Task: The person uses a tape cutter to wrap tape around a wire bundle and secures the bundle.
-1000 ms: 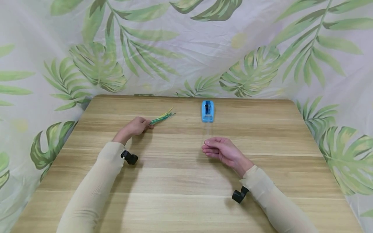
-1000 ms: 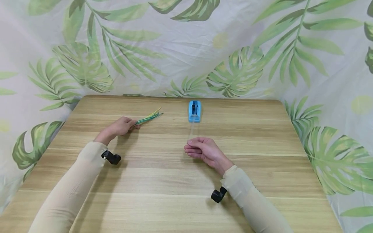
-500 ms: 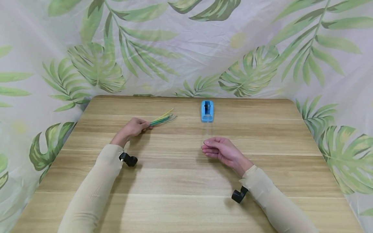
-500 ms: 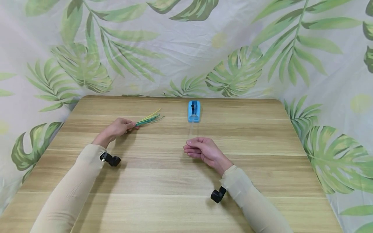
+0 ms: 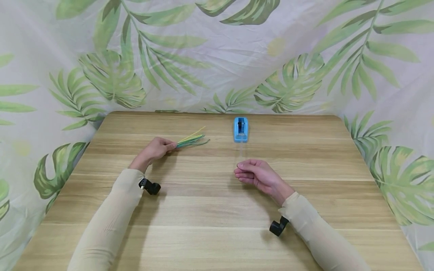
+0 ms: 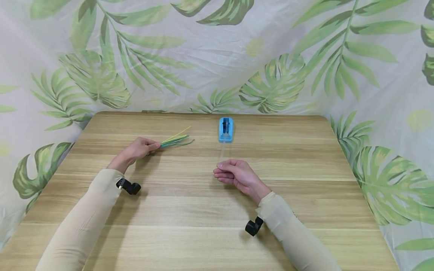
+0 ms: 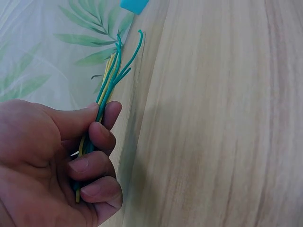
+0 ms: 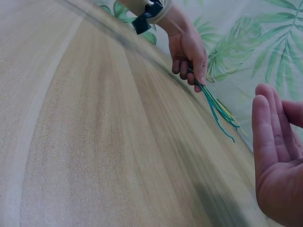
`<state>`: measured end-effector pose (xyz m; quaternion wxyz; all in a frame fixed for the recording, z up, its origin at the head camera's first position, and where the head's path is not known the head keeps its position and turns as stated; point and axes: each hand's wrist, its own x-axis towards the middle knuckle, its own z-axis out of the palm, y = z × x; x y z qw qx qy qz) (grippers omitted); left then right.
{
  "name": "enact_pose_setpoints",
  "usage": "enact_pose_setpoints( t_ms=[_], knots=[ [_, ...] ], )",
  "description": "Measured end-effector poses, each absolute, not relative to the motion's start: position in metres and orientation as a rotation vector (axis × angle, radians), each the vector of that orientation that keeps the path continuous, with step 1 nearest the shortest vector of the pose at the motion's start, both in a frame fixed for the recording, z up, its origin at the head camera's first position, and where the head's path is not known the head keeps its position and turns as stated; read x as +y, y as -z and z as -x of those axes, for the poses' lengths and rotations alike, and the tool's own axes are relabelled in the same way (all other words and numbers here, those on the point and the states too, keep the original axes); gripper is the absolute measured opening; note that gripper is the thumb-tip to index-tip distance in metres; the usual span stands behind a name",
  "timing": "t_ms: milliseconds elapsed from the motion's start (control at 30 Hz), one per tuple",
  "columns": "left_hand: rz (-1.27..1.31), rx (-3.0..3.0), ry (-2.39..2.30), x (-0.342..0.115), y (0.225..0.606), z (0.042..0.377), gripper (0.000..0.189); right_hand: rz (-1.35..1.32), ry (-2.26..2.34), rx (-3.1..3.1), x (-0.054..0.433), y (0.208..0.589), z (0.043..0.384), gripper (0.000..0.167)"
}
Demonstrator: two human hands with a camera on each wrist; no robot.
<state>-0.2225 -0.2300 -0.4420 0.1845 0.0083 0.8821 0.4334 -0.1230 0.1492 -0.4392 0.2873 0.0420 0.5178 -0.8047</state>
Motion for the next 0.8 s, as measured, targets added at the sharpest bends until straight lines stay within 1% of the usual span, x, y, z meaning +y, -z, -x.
enact_pose_setpoints(
  t_ms=[533, 800],
  knots=[
    [-0.179, 2.464, -1.185, -0.211, 0.435, 0.215, 0.030, -0.116, 2.157, 1.380, 0.149, 0.437, 0.122, 0.015],
    [-0.209, 2.395, -1.203, -0.200, 0.433, 0.213, 0.029, -0.117, 2.158, 1.380, 0.150, 0.436, 0.121, 0.011]
  ],
)
